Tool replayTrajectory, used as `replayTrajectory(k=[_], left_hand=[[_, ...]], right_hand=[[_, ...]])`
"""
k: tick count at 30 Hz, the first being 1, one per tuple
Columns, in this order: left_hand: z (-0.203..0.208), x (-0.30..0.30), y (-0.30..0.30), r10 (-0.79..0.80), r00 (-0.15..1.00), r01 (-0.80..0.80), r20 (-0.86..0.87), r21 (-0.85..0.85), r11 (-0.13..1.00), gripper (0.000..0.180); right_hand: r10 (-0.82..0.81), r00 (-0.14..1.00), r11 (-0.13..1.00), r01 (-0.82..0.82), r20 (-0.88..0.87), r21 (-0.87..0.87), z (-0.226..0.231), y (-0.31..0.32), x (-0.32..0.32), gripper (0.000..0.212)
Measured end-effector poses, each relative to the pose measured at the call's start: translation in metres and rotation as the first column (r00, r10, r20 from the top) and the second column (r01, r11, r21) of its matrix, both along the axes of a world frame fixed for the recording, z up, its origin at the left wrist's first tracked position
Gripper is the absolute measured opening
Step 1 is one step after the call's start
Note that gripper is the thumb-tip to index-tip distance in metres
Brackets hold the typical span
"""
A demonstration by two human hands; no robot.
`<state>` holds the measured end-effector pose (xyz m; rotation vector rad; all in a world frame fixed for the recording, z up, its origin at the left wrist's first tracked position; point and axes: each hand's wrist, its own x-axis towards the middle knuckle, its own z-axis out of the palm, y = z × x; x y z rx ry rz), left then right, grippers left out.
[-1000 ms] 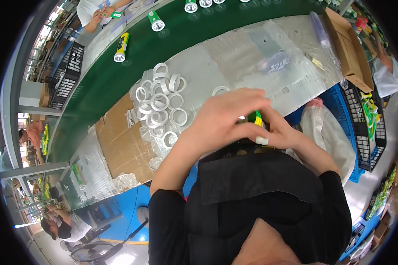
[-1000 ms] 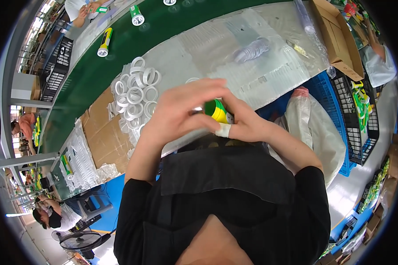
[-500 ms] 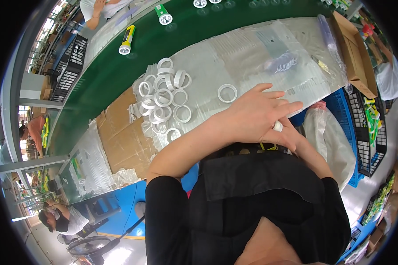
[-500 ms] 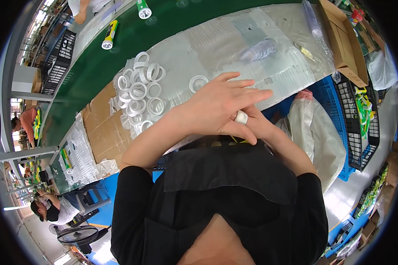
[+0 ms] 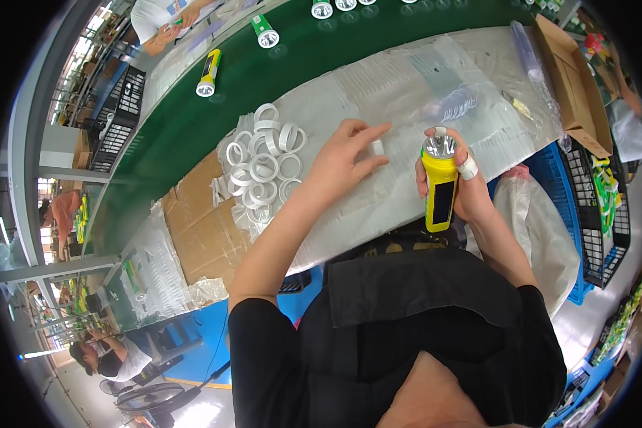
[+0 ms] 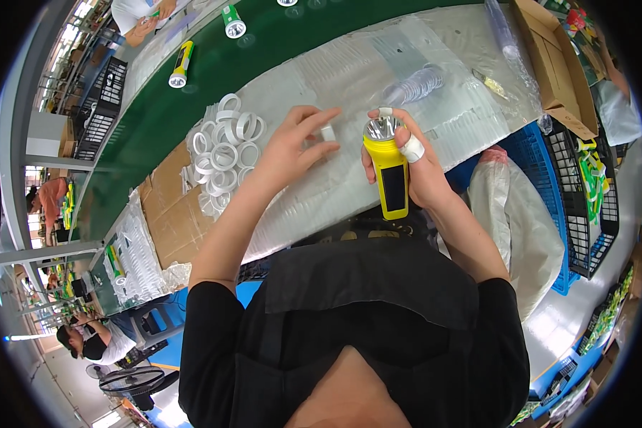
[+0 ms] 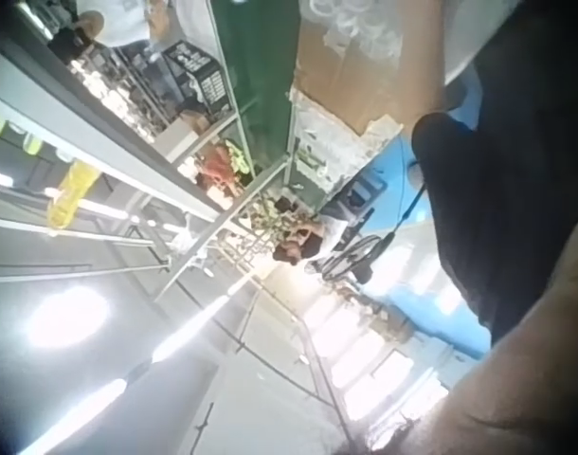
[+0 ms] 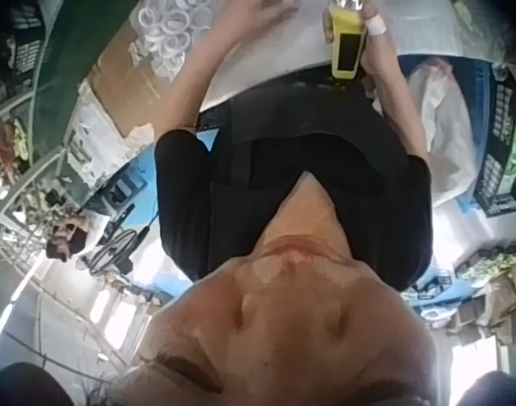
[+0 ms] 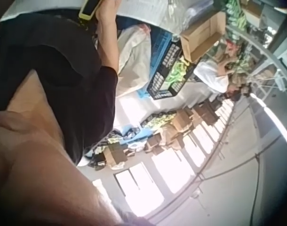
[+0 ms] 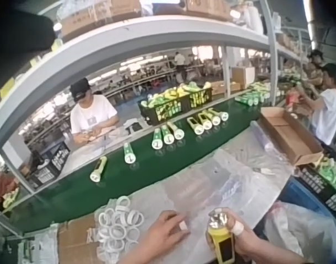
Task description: Assembling hand-held flashlights by attaching plastic rings and lamp heads to the main body on a factory assembly line.
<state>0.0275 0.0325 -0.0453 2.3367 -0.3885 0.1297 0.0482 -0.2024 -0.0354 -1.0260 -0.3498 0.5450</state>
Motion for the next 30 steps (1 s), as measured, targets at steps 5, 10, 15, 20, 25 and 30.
replayTrajectory(k=[5, 10, 15, 20, 25, 30], left_hand=[[-0.013, 0.001, 0.007, 0.092, 0.990, -0.109, -0.106, -0.168, 0.980, 0.035], [-0.011, 0.012, 0.030, 0.253, 0.928, -0.315, 0.274, 0.215, 0.924, 0.041], [-0.013, 0.007, 0.014, -0.032, 0.973, -0.028, 0.230, 0.253, 0.967, 0.052], [-0.020, 0.006, 0.020, -0.184, 0.973, 0.131, 0.141, 0.322, 0.938, 0.049], [0.020, 0.009, -0.001, 0.034, 0.994, 0.003, 0.101, -0.344, 0.939, 0.046], [0.043, 0.000, -0.028, -0.112, 0.924, 0.208, 0.367, -0.235, 0.950, 0.045]], right_hand=[[-0.026, 0.998, 1.000, 0.026, 0.053, -0.012, 0.002, 0.001, 0.008, 0.067], [-0.026, 0.996, 0.999, 0.029, 0.082, -0.037, 0.004, 0.003, 0.013, 0.069], [0.072, 0.994, 0.996, -0.077, 0.076, 0.052, 0.001, 0.006, 0.019, 0.056], [0.038, 0.996, 0.998, -0.033, 0.080, -0.061, 0.007, 0.010, 0.011, 0.074], [0.080, 0.995, 0.994, -0.075, 0.057, -0.082, 0.007, 0.010, 0.011, 0.072], [0.154, 0.984, 0.987, -0.149, 0.088, -0.068, 0.007, 0.013, 0.009, 0.072]])
